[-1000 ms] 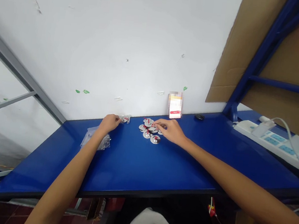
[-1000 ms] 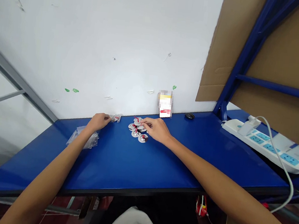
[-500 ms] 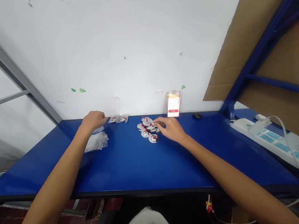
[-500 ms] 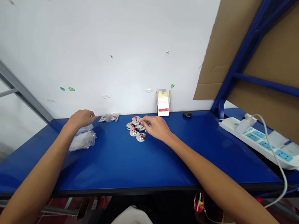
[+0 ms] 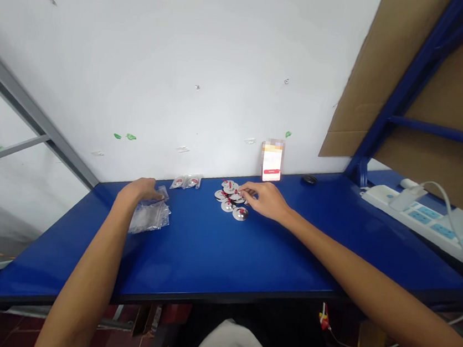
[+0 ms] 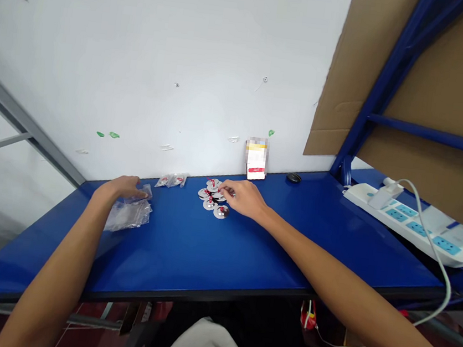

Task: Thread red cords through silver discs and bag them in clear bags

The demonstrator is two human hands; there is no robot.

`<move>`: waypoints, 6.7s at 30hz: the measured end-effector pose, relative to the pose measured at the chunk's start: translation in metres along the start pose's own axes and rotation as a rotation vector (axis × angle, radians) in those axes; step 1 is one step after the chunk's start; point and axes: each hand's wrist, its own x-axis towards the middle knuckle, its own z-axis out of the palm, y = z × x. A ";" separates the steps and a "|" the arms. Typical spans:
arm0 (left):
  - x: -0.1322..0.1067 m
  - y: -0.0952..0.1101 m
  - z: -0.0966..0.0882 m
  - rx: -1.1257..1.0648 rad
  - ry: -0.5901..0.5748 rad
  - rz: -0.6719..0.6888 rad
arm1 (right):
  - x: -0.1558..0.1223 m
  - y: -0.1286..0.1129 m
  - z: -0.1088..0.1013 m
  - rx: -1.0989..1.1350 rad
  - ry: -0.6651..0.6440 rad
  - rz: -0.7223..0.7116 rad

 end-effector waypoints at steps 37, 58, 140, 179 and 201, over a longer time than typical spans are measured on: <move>-0.096 0.172 0.020 -0.418 0.841 0.825 | 0.004 -0.016 0.001 0.849 -0.227 0.288; -0.086 0.171 0.027 -0.914 0.458 0.821 | 0.002 -0.016 -0.005 1.032 -0.420 0.307; -0.102 0.195 0.035 -1.417 -0.120 0.717 | -0.012 -0.045 -0.005 -0.119 -0.083 -0.328; -0.106 0.198 0.036 -1.370 -0.097 0.631 | -0.012 -0.051 0.003 -0.108 -0.146 -0.342; -0.096 0.184 0.021 -1.201 0.147 0.660 | -0.004 -0.033 0.001 -0.267 -0.024 -0.187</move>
